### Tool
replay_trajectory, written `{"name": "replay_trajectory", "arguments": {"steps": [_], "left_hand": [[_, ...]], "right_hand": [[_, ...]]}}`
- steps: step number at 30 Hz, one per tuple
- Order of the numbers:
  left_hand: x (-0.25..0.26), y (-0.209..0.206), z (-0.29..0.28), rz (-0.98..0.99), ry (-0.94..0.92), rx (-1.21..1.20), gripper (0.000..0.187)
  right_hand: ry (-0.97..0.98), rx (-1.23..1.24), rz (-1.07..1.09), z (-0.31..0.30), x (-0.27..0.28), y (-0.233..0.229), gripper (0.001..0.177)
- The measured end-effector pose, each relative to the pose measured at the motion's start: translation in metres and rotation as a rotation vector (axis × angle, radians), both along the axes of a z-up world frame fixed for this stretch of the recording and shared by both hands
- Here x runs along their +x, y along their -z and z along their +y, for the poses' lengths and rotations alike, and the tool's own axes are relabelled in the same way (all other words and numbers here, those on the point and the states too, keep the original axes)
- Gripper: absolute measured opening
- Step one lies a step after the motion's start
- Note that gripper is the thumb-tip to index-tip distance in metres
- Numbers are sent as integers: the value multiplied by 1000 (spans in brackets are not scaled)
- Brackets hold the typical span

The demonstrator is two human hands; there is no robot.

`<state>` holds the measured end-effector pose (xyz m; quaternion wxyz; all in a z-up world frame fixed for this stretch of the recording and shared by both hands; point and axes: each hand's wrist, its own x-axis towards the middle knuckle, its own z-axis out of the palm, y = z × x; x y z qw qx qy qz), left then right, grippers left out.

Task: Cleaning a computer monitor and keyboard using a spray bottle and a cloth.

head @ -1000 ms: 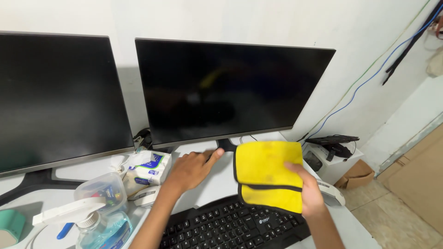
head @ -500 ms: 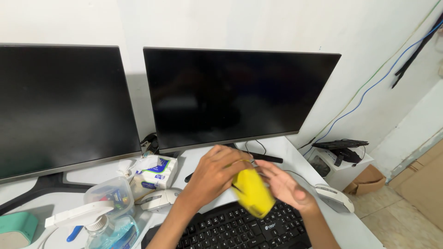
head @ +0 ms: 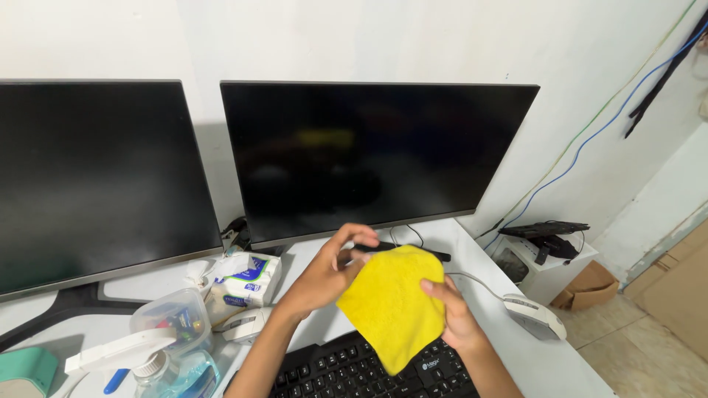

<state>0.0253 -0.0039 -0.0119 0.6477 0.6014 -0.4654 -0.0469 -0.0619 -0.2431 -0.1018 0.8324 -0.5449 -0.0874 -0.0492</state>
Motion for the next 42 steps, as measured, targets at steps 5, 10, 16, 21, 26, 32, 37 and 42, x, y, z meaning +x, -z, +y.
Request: {"name": "replay_trajectory", "arguments": {"steps": [5, 10, 16, 21, 26, 32, 37, 42], "left_hand": [[20, 27, -12, 473, -132, 403, 41], [1, 14, -11, 276, 18, 209, 50], [-8, 1, -8, 123, 118, 3, 54], [2, -2, -7, 199, -155, -8, 49], [45, 1, 26, -467, -1188, -203, 31], [89, 11, 55, 106, -902, -199, 78], [100, 21, 61, 95, -640, -249, 98], [113, 34, 65, 204, -569, -294, 106]], "right_hand": [[141, 120, -16, 3, 1, -3, 59], [126, 177, -112, -1, -4, 7, 75], [-367, 311, -196, -26, 15, 55, 90], [-203, 125, 60, 12, 18, 7, 71], [108, 140, -120, 31, 22, -95, 58], [1125, -916, -854, 40, 109, -155, 58], [1228, -1215, -985, 77, 189, -163, 64], [1089, -1313, -1097, 128, 207, -160, 65]]}}
